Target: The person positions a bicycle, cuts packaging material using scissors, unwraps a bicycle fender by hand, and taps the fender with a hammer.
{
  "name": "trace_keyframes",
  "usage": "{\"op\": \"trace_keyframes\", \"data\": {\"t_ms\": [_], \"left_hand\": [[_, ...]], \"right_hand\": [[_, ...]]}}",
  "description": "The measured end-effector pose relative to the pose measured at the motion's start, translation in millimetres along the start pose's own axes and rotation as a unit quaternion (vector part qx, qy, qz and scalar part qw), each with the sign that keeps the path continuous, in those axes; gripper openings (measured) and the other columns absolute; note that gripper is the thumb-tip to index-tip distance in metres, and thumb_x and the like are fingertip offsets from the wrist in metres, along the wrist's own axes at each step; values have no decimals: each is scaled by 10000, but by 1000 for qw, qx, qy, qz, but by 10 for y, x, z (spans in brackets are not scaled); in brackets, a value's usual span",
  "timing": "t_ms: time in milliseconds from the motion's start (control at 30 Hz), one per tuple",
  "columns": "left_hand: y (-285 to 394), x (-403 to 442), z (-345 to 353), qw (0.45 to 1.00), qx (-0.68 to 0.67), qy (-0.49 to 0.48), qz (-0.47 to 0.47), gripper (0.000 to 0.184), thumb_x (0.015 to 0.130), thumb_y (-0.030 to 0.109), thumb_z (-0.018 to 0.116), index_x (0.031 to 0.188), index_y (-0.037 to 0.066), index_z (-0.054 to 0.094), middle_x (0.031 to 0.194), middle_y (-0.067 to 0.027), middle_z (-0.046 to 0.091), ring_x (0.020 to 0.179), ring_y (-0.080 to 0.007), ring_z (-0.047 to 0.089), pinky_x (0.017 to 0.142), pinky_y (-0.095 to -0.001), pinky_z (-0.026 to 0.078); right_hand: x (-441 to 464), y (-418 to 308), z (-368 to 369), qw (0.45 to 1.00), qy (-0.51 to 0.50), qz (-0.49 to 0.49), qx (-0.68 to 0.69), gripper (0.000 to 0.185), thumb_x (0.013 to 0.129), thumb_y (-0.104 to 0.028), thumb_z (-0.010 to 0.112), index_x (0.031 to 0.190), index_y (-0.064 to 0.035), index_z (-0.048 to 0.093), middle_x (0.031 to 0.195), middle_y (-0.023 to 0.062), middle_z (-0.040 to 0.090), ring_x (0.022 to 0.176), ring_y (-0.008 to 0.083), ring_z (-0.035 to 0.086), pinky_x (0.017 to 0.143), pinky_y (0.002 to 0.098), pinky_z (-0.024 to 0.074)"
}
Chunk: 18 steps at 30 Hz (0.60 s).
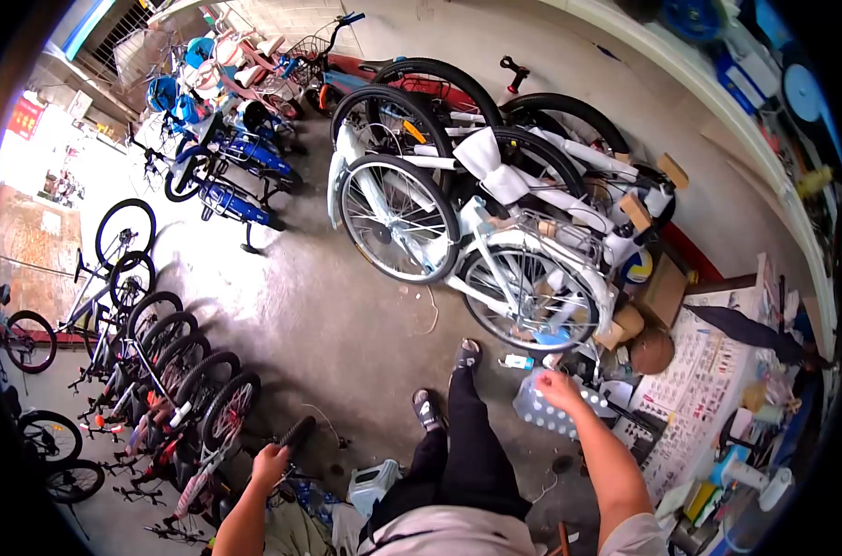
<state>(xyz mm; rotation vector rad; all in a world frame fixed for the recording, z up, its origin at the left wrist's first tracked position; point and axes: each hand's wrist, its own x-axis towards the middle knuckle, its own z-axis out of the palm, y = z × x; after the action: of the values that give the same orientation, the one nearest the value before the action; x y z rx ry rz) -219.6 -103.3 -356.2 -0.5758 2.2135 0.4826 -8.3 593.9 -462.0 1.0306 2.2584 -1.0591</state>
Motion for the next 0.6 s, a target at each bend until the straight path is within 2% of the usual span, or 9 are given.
{"op": "trace_keyframes", "data": {"t_ms": [67, 133, 200, 267, 367, 467, 533, 567, 600], "left_hand": [[1322, -580, 129, 954, -272, -120, -45, 293, 935, 311, 661, 1024, 32, 681, 984, -109, 699, 929, -237, 701, 794, -397, 560], [1857, -719, 452, 957, -218, -170, 86, 244, 986, 273, 633, 1065, 43, 654, 970, -92, 702, 846, -225, 706, 717, -363, 566], [2394, -1068, 558, 921, 122, -126, 349, 224, 974, 242, 641, 1078, 45, 665, 975, -115, 694, 876, -242, 708, 749, -369, 560], [2775, -1372, 627, 887, 174, -179, 388, 222, 971, 217, 643, 1113, 50, 673, 998, -113, 696, 897, -234, 698, 778, -359, 551], [2291, -1384, 850, 936, 34, -231, 262, 236, 984, 280, 635, 1116, 88, 671, 969, -83, 698, 855, -211, 694, 732, -336, 544], [1142, -1386, 882, 969, -50, -217, -107, 344, 1021, 365, 593, 1092, 39, 679, 912, -53, 709, 815, -133, 667, 710, -319, 540], [-816, -1451, 1044, 951, -20, -224, -215, 398, 999, 442, 596, 1062, 67, 713, 911, -80, 742, 826, -174, 706, 735, -352, 560], [-901, -1659, 861, 884, -32, -310, -348, 706, 910, 610, 643, 1471, 218, 469, 1274, -58, 649, 1109, -249, 643, 861, -535, 516], [-1293, -1968, 905, 894, -54, -272, -352, 713, 915, 648, 596, 1466, 212, 475, 1173, -62, 684, 994, -248, 678, 723, -523, 537]], "right_hand": [[667, -159, -148, 997, 50, -47, -42, 250, 869, -332, 669, 976, -108, 697, 942, 118, 739, 906, 337, 704, 791, 461, 555], [1328, -359, -401, 957, 190, -176, -130, 230, 850, -245, 692, 1021, -96, 658, 1024, 170, 667, 983, 392, 621, 838, 504, 509], [1909, -712, -666, 928, 287, -181, -151, 220, 854, -232, 690, 1033, -110, 646, 1028, 154, 640, 974, 385, 606, 868, 481, 491], [2458, -876, -810, 920, 338, -121, -159, 262, 867, -299, 682, 1055, -118, 658, 1043, 146, 641, 1015, 379, 600, 891, 487, 484], [2999, -955, -1026, 917, 347, -104, -164, 365, 876, -387, 678, 1095, -96, 667, 1122, 172, 636, 1060, 392, 595, 931, 483, 477], [3439, -825, -1017, 941, 255, -107, -195, 466, 941, -497, 574, 1155, -94, 668, 1224, 154, 636, 1139, 361, 597, 977, 498, 460], [3381, -1018, -1033, 967, 172, -23, -185, 541, 977, -567, 470, 1181, -110, 675, 1269, 147, 621, 1193, 352, 582, 1017, 517, 439], [3419, -1051, -1080, 966, 142, -6, -215, 583, 991, -598, 407, 1198, -126, 680, 1294, 158, 603, 1225, 361, 561, 1042, 526, 423], [3458, -1109, -1115, 967, 130, 10, -220, 587, 995, -596, 402, 1148, -116, 703, 1302, 160, 593, 1241, 366, 547, 1043, 518, 424]]}}
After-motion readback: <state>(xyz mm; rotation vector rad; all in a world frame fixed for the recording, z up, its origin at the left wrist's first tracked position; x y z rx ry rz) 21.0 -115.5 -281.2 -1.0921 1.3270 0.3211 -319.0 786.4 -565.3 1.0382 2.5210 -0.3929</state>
